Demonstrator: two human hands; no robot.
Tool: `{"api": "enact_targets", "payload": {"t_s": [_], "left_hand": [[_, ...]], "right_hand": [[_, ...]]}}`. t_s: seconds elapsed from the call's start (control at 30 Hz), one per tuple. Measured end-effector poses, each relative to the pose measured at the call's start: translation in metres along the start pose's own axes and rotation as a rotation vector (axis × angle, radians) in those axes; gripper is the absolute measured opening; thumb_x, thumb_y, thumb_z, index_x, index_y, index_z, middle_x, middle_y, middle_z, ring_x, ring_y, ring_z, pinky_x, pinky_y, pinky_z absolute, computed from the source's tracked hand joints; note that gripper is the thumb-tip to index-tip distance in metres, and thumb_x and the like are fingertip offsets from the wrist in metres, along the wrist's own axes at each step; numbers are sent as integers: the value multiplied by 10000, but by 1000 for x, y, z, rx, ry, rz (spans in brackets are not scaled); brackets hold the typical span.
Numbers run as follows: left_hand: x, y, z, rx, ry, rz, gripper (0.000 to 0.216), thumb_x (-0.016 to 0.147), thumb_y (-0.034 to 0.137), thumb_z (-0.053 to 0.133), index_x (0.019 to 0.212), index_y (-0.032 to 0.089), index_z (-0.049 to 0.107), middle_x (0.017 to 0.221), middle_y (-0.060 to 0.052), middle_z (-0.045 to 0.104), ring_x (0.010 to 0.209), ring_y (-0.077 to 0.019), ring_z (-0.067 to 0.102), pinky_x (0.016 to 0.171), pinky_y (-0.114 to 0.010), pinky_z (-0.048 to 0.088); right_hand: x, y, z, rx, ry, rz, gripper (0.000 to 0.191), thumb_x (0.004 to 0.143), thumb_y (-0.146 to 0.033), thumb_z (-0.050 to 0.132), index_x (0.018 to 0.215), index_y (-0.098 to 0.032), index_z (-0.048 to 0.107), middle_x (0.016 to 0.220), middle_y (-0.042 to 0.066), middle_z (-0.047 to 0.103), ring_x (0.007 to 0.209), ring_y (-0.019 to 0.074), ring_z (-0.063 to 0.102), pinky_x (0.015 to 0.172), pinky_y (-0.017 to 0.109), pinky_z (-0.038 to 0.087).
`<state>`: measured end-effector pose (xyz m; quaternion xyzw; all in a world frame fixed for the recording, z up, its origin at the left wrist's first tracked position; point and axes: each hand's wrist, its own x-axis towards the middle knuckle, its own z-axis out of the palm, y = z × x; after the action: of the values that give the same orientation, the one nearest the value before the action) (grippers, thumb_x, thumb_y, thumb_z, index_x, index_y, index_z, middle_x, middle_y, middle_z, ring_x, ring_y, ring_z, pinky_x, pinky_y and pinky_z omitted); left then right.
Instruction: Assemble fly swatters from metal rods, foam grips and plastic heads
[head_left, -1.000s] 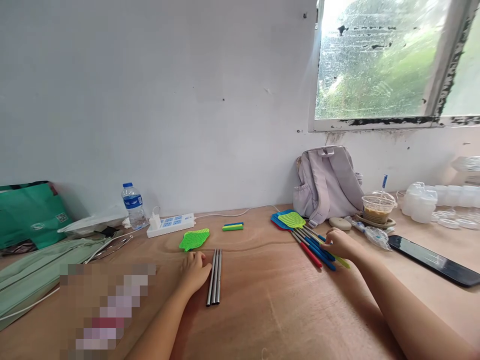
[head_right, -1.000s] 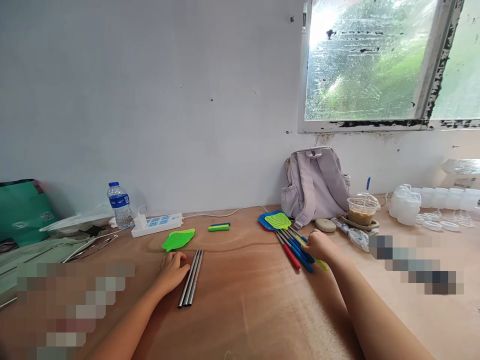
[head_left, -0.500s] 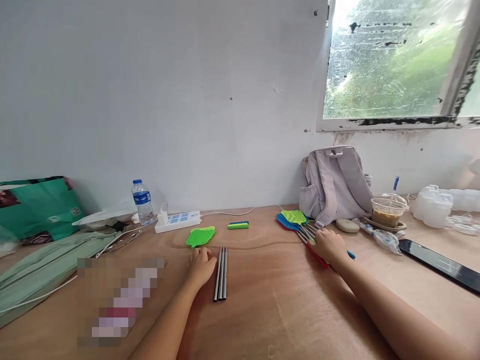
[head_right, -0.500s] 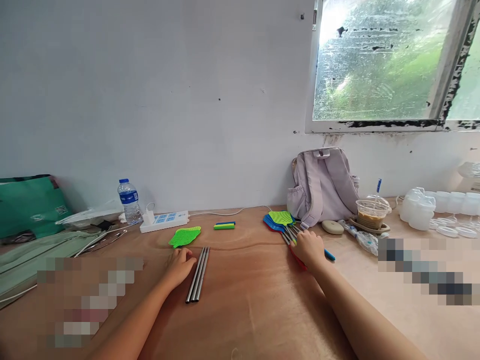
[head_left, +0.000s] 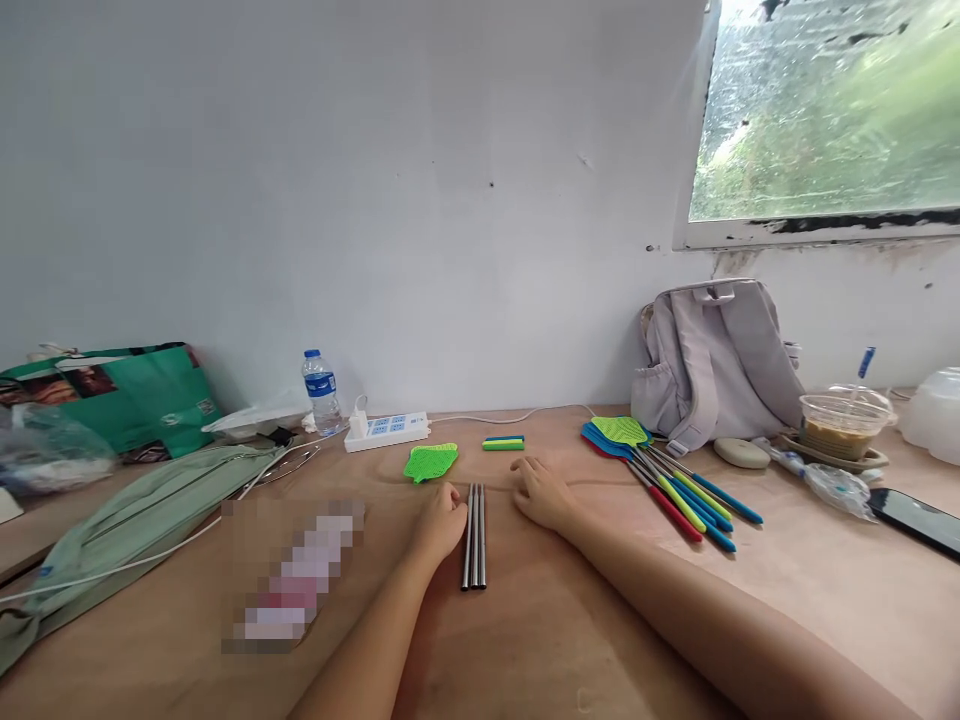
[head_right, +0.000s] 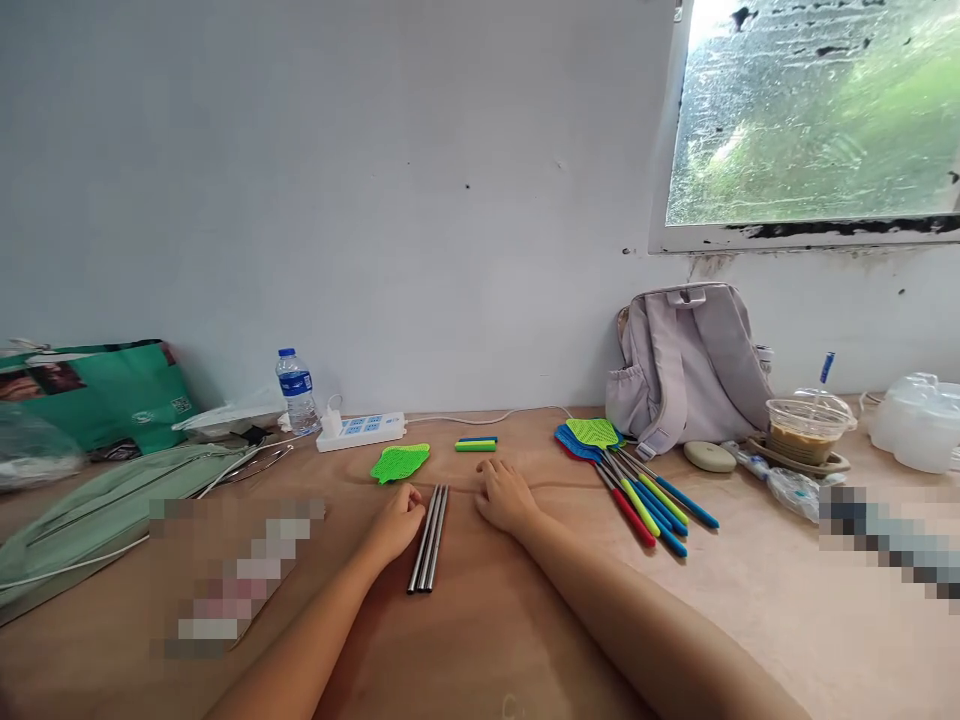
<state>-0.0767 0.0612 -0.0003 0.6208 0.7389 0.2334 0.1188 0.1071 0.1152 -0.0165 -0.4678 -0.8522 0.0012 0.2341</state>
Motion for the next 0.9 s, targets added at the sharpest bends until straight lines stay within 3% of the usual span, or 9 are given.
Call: {"api": "enact_targets", "payload": {"t_s": [0.2,0.53,0.7,0.83,0.9], "left_hand": [[0,-4,0,-24,-29,14,53,734,167,398,726,204,435,770,-8,596,725,-141,547,588,-219,349],[-1,-4,0,-71,-24,39,71,721,147,397,724,201,443,758,-11,563,706,-146,525,606,-231,369],[-2,-4,-14,-126,-29,207,189,667,46,371,709,196,478,861,-13,517,819,-125,503,749,-220,394],[-8,-5,-32,-178,-172,453,281,621,25,357,723,203,549,883,-7,491,752,-120,486,739,-235,420],[-14,-3,-41,-181,-272,525,300,618,40,386,734,214,601,934,-9,485,837,-130,489,819,-251,403]], "right_hand": [[44,14,16,16,-3,80,401,748,-169,441,1148,-130,447,1170,126,505,1081,222,436,902,324,299],[51,20,21,-23,-25,132,305,777,-227,443,1053,-125,521,1129,144,477,1027,243,443,860,333,321],[47,16,16,-19,-22,75,263,789,-138,412,1034,-132,505,1027,116,535,1010,225,440,864,336,320],[36,13,11,-5,-24,24,274,817,-207,448,1076,-136,504,1079,125,497,1004,224,450,858,336,335],[26,11,7,11,-31,-12,236,823,-242,468,1037,-161,529,1082,102,491,995,205,459,857,312,341]]}}
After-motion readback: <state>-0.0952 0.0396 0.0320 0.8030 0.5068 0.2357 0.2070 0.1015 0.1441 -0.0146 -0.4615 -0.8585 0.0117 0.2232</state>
